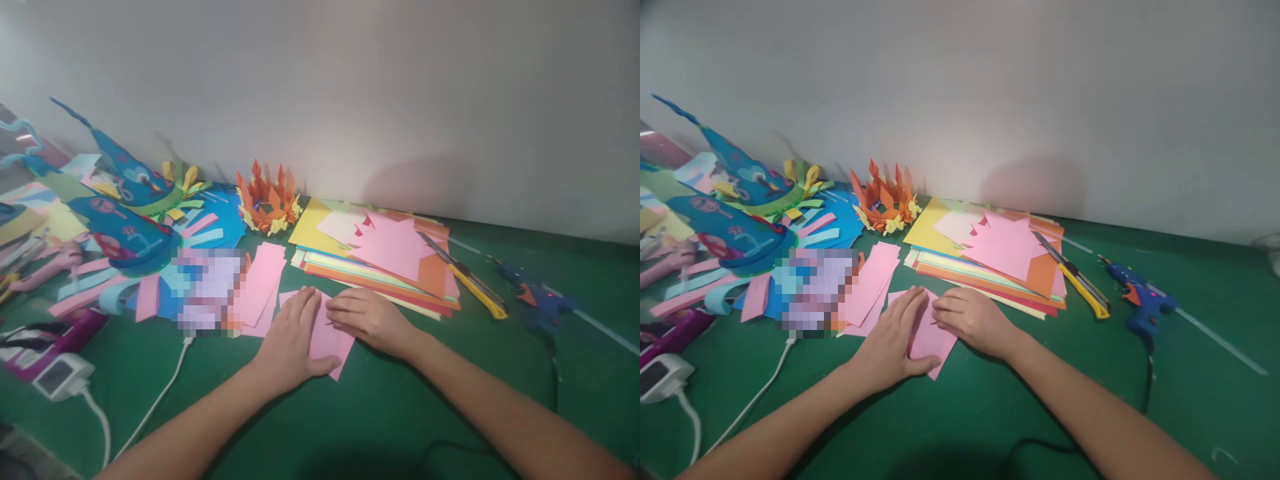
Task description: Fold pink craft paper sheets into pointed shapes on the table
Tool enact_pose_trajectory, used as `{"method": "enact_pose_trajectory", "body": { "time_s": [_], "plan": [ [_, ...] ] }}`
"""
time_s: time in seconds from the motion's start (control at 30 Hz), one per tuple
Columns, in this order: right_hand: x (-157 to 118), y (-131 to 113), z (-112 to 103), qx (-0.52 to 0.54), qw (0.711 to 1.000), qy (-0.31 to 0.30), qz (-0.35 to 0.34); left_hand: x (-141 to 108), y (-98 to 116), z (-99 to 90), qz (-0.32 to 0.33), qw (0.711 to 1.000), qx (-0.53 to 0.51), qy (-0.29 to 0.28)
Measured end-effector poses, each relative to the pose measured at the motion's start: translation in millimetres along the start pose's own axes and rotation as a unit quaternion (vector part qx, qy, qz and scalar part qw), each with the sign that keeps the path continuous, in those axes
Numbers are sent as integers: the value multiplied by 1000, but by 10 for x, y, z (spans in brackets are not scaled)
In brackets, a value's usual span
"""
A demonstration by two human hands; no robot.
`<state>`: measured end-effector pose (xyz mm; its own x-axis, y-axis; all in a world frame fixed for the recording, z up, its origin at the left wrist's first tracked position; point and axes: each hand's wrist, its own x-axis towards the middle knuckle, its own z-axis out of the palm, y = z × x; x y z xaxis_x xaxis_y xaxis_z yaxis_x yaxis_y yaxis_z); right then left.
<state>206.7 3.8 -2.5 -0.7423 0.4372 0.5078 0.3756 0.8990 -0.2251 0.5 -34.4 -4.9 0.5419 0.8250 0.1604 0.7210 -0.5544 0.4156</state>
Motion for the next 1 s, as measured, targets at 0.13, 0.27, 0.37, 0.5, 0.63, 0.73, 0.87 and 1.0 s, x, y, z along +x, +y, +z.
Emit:
{"method": "enact_pose_trajectory", "body": {
  "time_s": [0.13, 0.27, 0.37, 0.5, 0.63, 0.73, 0.87, 1.0],
  "plan": [
    [18, -17, -4, 7, 1000, -6, -9, 12, 6, -26, -13, 1000, 7, -22],
    [14, -29, -19, 12, 1000, -21, -7, 23, 11, -48, -18, 999, 15, -39],
    [7, -33, -36, 15, 999, -39, -1, 27, 9, -52, -17, 999, 20, -46],
    [3, -40, -50, 15, 998, -54, 3, 23, 2, -44, -6, 999, 20, -49],
    [-10, -42, -35, 11, 999, -46, 1, 20, -2, -40, -2, 998, 26, -58],
    [-28, -40, -18, 0, 999, -39, 1, 20, -5, -35, -3, 998, 31, -62],
    [-49, -37, -8, -6, 999, -47, 6, 13, -17, -16, 1, 998, 28, -55],
    [-49, -37, -10, -9, 999, -53, 8, 7, -26, -10, 2, 998, 22, -51]
  ]
}}
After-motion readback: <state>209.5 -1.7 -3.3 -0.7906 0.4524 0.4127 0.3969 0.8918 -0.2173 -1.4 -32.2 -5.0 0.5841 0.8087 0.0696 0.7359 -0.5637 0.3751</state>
